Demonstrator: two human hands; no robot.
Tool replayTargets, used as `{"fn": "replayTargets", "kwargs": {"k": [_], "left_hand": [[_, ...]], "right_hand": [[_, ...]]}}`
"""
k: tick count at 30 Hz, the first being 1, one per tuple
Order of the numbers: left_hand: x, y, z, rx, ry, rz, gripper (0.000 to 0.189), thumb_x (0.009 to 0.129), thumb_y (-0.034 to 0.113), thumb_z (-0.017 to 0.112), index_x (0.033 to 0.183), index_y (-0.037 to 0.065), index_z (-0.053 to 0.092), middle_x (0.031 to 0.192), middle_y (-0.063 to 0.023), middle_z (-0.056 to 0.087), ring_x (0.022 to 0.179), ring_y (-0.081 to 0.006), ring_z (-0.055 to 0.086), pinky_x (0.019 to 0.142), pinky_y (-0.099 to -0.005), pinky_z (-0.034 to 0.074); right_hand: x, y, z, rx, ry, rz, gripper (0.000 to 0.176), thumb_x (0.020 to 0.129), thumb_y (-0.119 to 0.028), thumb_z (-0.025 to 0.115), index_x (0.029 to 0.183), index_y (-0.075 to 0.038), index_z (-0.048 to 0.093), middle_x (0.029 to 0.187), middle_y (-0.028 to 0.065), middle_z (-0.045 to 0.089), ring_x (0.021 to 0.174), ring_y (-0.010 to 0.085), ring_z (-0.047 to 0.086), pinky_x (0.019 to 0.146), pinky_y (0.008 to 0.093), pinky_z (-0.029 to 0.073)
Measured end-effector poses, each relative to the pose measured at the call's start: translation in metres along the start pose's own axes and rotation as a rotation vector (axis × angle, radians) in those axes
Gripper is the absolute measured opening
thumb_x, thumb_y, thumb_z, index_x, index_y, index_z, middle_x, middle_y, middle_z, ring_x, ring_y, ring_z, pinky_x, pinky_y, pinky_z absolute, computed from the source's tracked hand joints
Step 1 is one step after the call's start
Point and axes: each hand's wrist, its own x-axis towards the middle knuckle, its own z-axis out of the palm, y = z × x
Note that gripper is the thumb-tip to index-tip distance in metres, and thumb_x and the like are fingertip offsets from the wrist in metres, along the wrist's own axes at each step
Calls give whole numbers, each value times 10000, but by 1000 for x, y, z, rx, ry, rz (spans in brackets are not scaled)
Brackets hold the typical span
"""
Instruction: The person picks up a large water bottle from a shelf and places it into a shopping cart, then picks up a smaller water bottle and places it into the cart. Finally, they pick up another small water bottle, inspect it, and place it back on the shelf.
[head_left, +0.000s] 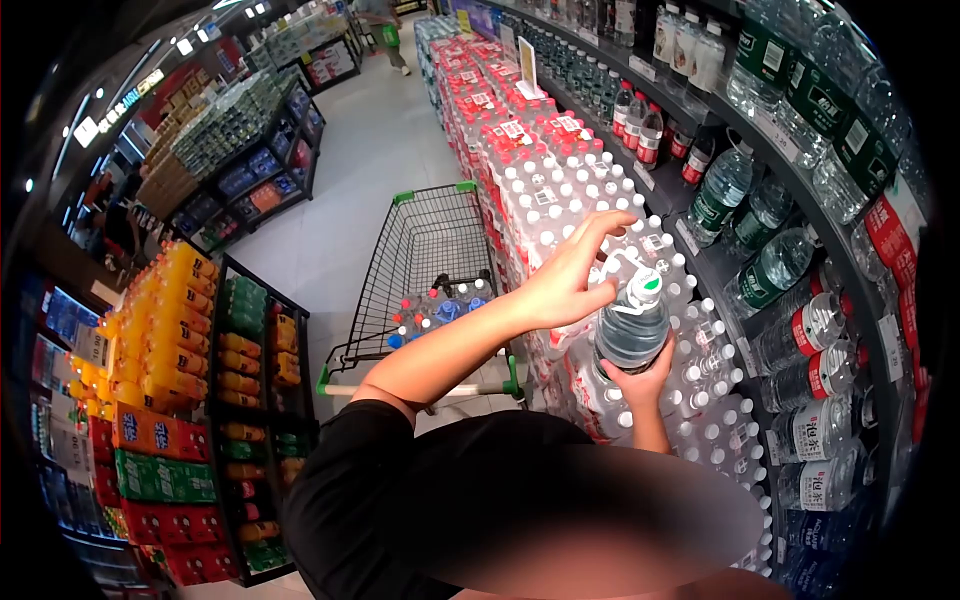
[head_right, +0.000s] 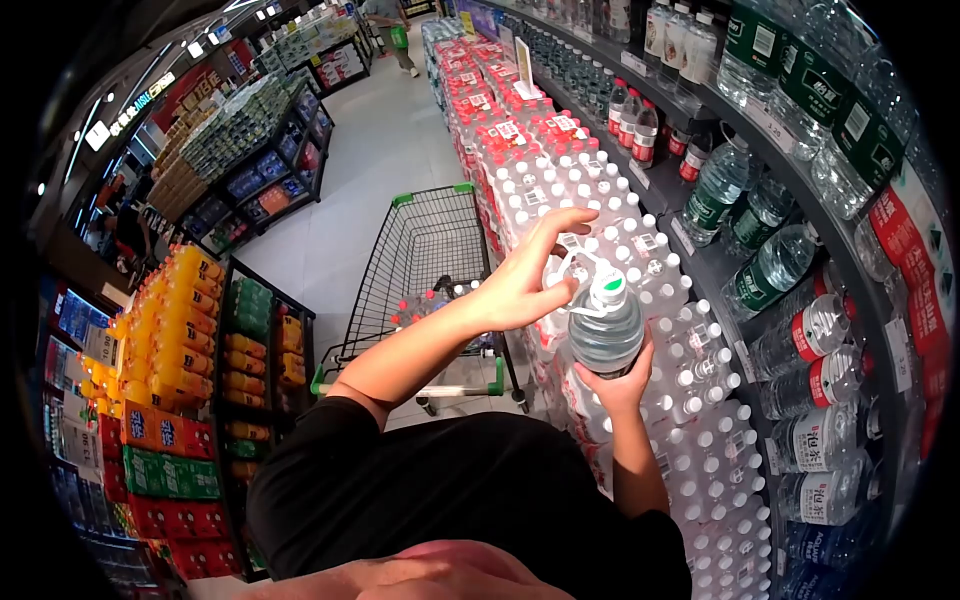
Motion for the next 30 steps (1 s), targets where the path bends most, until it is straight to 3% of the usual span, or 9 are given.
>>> {"fn": "replayTargets", "kwargs": {"k": [5, 9, 15, 19, 22, 23, 26, 27, 30], "left_hand": [[9, -33, 18, 44, -218, 227, 471, 964, 187, 471, 1396, 1, 466, 1467, -179, 438, 1377, -353, 396, 1128, -455, 318], [-2, -35, 30, 28, -214, 176, 554, 959, 280, 521, 1421, -12, 435, 1406, -214, 487, 1328, -367, 451, 1108, -447, 345], [-4, -21, 40, 109, -181, 133, 842, 879, 376, 651, 1499, -39, 260, 1511, -256, 318, 1391, -393, 354, 1124, -444, 319], [2, -22, 56, 82, -122, 203, 855, 925, 415, 611, 1518, -48, 204, 1591, -260, 157, 1474, -380, 207, 1171, -427, 239], [5, -41, 64, -7, -162, 189, 753, 975, 293, 551, 1543, -3, 156, 1614, -231, 92, 1478, -378, 193, 1169, -431, 240], [4, -43, 69, -89, -96, 133, 574, 1007, 207, 506, 1509, 13, 307, 1601, -207, 198, 1460, -362, 259, 1157, -424, 271], [9, -50, 69, -182, -121, 57, 429, 1020, 181, 487, 1413, 9, 485, 1504, -217, 404, 1403, -369, 379, 1140, -410, 305], [13, -48, 72, -161, -40, 98, 333, 995, 104, 520, 1303, -2, 590, 1418, -196, 520, 1342, -355, 470, 1108, -410, 357], [26, -50, 72, -160, -24, 131, 288, 972, 96, 558, 1229, -10, 633, 1393, -189, 547, 1309, -346, 505, 1089, -422, 381]], "right_hand": [[-11, 16, 1, 193, -12, 34, 1092, 543, -251, 940, 1397, 14, 312, 1307, 159, 487, 1193, 265, 524, 1009, 418, 427], [-5, 13, -3, 240, -16, 41, 1074, 550, -257, 940, 1383, 13, 318, 1314, 160, 484, 1205, 261, 519, 1011, 417, 428], [30, 18, -27, 283, -113, 107, 1050, 510, -236, 950, 1362, 14, 389, 1259, 144, 549, 1151, 248, 569, 976, 397, 465], [64, 13, -59, 116, -209, 69, 1076, 485, -163, 943, 1389, -1, 383, 1290, 145, 541, 1183, 245, 550, 1000, 396, 447], [74, 20, -76, 199, -277, 159, 1075, 494, -205, 949, 1389, -1, 390, 1291, 125, 539, 1192, 236, 535, 1012, 387, 432], [71, 23, -79, 241, -280, 200, 1073, 497, -214, 949, 1388, -1, 392, 1292, 119, 539, 1191, 232, 534, 1012, 385, 431], [70, 25, -90, 244, -323, 215, 1102, 493, -258, 954, 1401, 3, 387, 1301, 105, 544, 1196, 213, 530, 1016, 373, 426], [66, 24, -92, 230, -328, 223, 1103, 494, -265, 955, 1402, 1, 387, 1297, 107, 550, 1195, 212, 534, 1015, 373, 427], [61, 32, -95, 242, -306, 252, 1099, 497, -272, 955, 1402, -6, 391, 1288, 108, 563, 1191, 212, 542, 1013, 371, 431]]}}
